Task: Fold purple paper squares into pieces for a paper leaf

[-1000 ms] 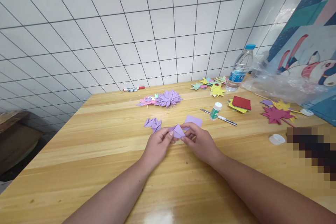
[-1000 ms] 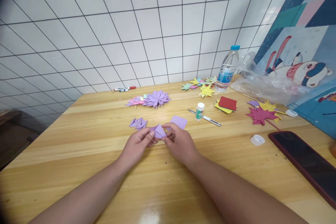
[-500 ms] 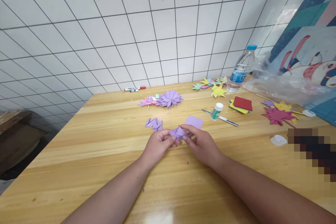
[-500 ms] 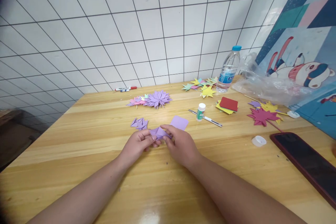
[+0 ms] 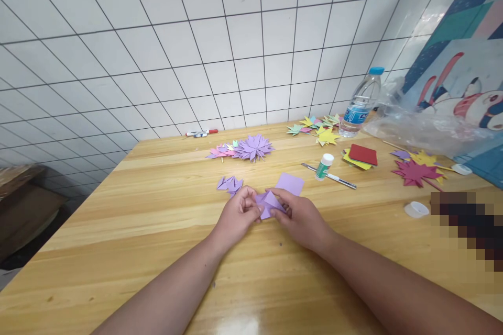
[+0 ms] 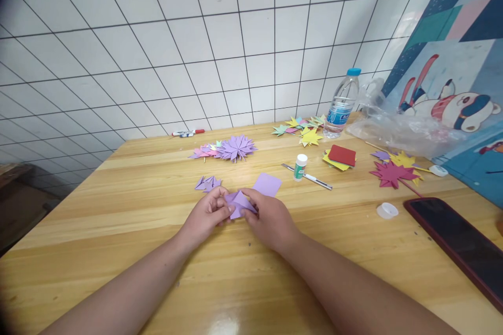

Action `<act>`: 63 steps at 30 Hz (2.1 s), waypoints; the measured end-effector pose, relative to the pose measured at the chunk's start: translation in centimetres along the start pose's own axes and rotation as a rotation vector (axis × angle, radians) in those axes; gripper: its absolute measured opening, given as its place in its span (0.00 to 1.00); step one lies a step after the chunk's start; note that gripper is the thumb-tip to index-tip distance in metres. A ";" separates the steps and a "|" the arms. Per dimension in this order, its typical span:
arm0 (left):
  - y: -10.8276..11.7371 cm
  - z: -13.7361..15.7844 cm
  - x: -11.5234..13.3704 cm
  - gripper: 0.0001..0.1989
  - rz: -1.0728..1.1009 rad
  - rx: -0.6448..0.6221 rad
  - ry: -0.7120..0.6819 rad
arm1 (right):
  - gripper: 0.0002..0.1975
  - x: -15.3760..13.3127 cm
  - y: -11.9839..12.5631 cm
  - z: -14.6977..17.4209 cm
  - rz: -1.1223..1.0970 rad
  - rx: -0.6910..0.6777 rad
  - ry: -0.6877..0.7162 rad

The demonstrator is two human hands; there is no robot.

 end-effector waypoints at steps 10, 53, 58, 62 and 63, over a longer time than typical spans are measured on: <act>-0.1 -0.1 0.0 0.13 0.012 -0.008 0.001 | 0.21 0.1 0.1 0.2 0.109 0.015 -0.025; -0.7 0.3 0.8 0.12 -0.153 -0.021 -0.072 | 0.07 0.9 -0.3 -0.2 -0.270 0.043 -0.103; -0.8 0.3 0.4 0.11 -0.202 -0.036 -0.082 | 0.06 0.7 0.1 -0.2 -0.333 0.070 -0.116; -0.9 0.4 0.5 0.11 -0.271 -0.073 -0.105 | 0.05 0.4 0.2 -0.3 -0.342 0.061 -0.096; -0.9 0.4 0.5 0.11 -0.276 -0.072 -0.100 | 0.05 0.4 0.3 -0.3 -0.335 0.067 -0.092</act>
Point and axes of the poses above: each hand's wrist, its own z-axis away from the middle knuckle, its own y-axis out of the back of the hand, x = y × z, the point moved 6 cm from there along -z, towards the middle knuckle
